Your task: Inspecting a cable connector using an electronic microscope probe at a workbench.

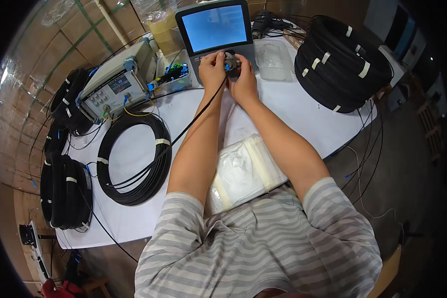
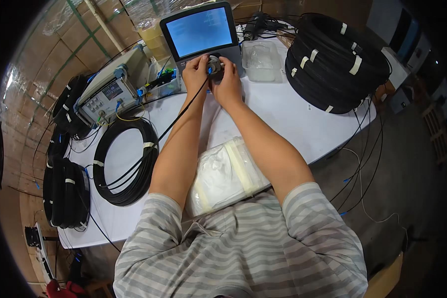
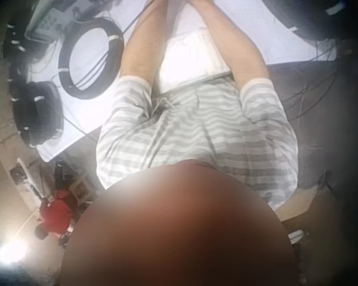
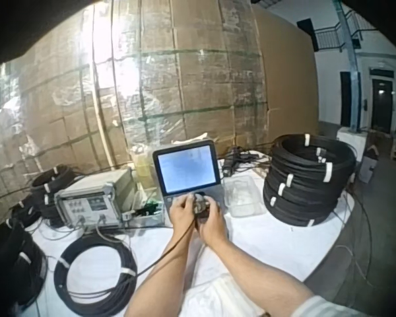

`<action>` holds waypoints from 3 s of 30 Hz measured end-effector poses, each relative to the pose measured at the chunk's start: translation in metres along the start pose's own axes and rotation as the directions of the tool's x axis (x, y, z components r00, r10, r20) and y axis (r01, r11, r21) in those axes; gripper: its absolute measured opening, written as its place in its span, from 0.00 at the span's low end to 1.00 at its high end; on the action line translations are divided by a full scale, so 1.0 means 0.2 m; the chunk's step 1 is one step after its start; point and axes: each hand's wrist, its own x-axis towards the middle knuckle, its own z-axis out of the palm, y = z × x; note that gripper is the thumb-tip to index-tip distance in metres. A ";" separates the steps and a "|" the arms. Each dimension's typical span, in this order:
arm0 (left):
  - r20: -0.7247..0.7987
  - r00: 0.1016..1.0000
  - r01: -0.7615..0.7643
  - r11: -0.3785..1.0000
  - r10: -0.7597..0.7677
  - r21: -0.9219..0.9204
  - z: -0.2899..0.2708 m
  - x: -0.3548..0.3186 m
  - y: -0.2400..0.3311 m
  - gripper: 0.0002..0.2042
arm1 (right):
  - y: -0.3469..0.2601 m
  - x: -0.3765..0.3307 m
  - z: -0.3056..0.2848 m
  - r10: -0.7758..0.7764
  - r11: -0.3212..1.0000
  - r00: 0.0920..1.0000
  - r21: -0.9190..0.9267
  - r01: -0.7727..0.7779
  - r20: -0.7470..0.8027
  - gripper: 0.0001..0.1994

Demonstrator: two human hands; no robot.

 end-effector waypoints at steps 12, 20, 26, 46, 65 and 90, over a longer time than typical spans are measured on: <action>0.028 0.982 0.189 0.963 -0.187 -0.194 0.02 0.02 -0.06 0.13 | -0.03 -0.01 0.01 -0.019 1.000 1.000 -0.004 0.019 -0.007 0.38; -0.010 0.998 -0.068 0.992 0.069 0.105 0.01 0.01 -0.04 0.14 | -0.03 -0.02 0.01 -0.035 0.999 0.999 -0.041 0.035 0.009 0.39; -0.001 1.000 0.026 0.999 -0.026 -0.024 0.03 0.01 -0.06 0.12 | -0.02 -0.03 0.00 -0.079 0.995 0.997 -0.066 0.079 -0.001 0.39; -0.018 0.999 0.034 0.999 -0.033 0.025 0.01 -0.01 0.00 0.14 | -0.01 -0.03 0.01 -0.064 0.996 0.998 -0.064 0.064 0.002 0.41; -0.058 0.997 -0.048 0.997 0.051 0.059 0.02 0.00 -0.03 0.13 | -0.05 -0.03 0.01 -0.052 0.996 0.999 -0.074 0.053 0.007 0.41; -0.018 0.998 0.067 0.997 -0.068 -0.027 0.02 0.02 -0.08 0.11 | -0.06 -0.04 0.01 -0.027 0.998 0.999 -0.056 0.029 0.034 0.42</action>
